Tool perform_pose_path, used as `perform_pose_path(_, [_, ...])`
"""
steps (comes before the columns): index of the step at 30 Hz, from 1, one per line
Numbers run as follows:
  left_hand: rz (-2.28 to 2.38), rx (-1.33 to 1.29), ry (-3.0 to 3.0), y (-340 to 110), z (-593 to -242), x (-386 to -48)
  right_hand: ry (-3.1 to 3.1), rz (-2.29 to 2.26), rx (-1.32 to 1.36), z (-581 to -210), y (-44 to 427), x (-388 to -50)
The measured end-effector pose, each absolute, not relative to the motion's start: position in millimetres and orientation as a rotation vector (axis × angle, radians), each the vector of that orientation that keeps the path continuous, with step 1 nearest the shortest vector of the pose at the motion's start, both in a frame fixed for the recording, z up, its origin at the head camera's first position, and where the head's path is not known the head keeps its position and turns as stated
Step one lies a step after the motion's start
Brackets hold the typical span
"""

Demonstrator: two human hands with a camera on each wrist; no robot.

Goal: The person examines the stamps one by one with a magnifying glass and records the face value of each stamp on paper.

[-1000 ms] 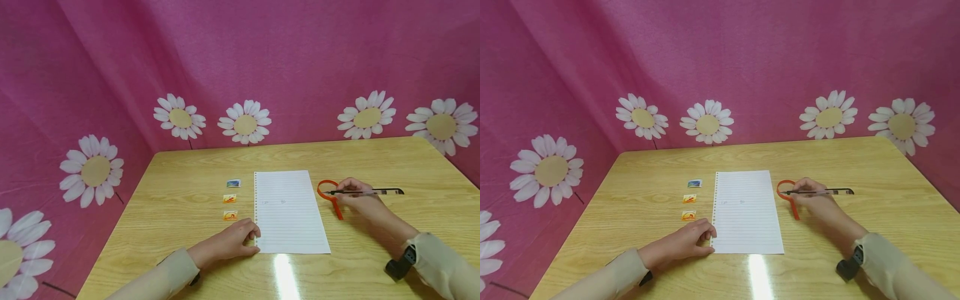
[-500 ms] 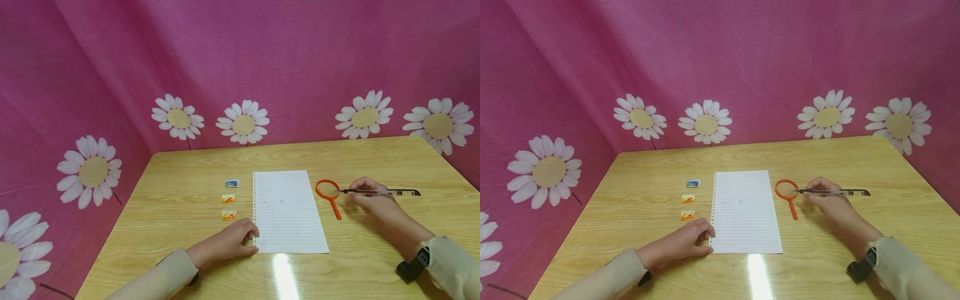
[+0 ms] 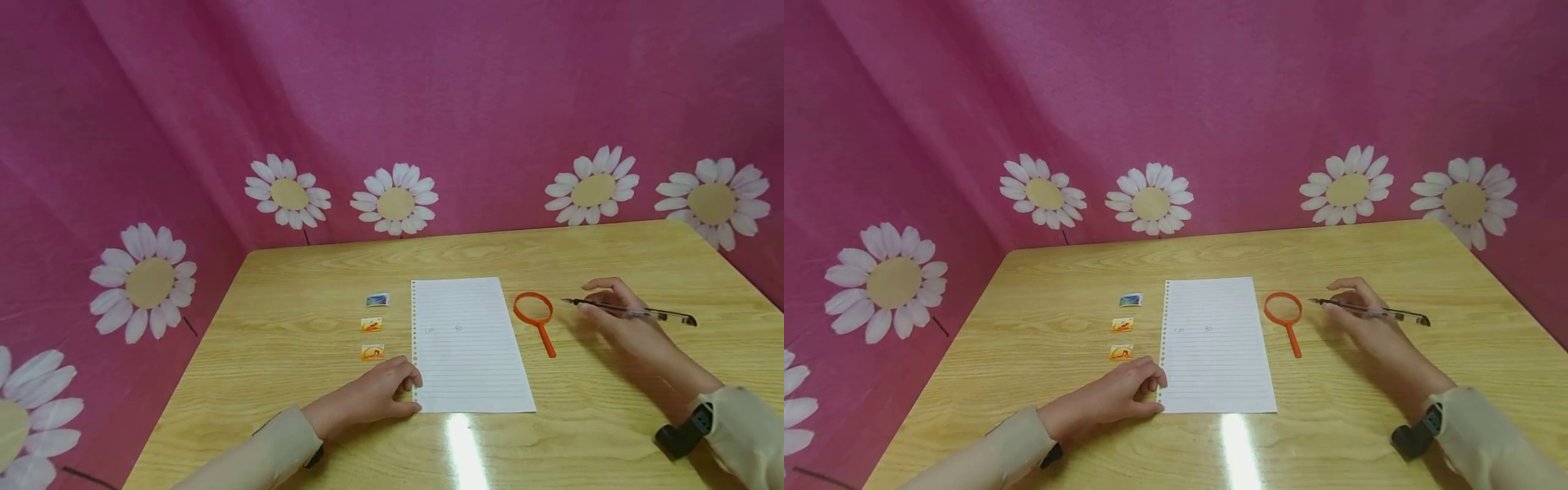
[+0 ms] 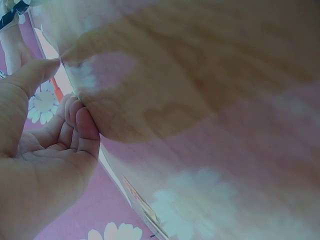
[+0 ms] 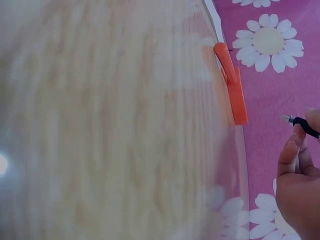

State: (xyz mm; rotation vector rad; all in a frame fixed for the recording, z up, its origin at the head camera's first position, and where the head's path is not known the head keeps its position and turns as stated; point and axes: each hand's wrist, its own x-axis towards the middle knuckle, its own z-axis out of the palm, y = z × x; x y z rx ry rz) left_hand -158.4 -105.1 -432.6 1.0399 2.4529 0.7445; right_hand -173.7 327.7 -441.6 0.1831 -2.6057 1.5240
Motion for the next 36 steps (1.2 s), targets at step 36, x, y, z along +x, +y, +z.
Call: perform_pose_path(36, [0.757, 1.018, 2.452, -104.9, -430.9, -157.3, -2.401, 1.639, 0.279, -435.2, 353.2, -167.8])
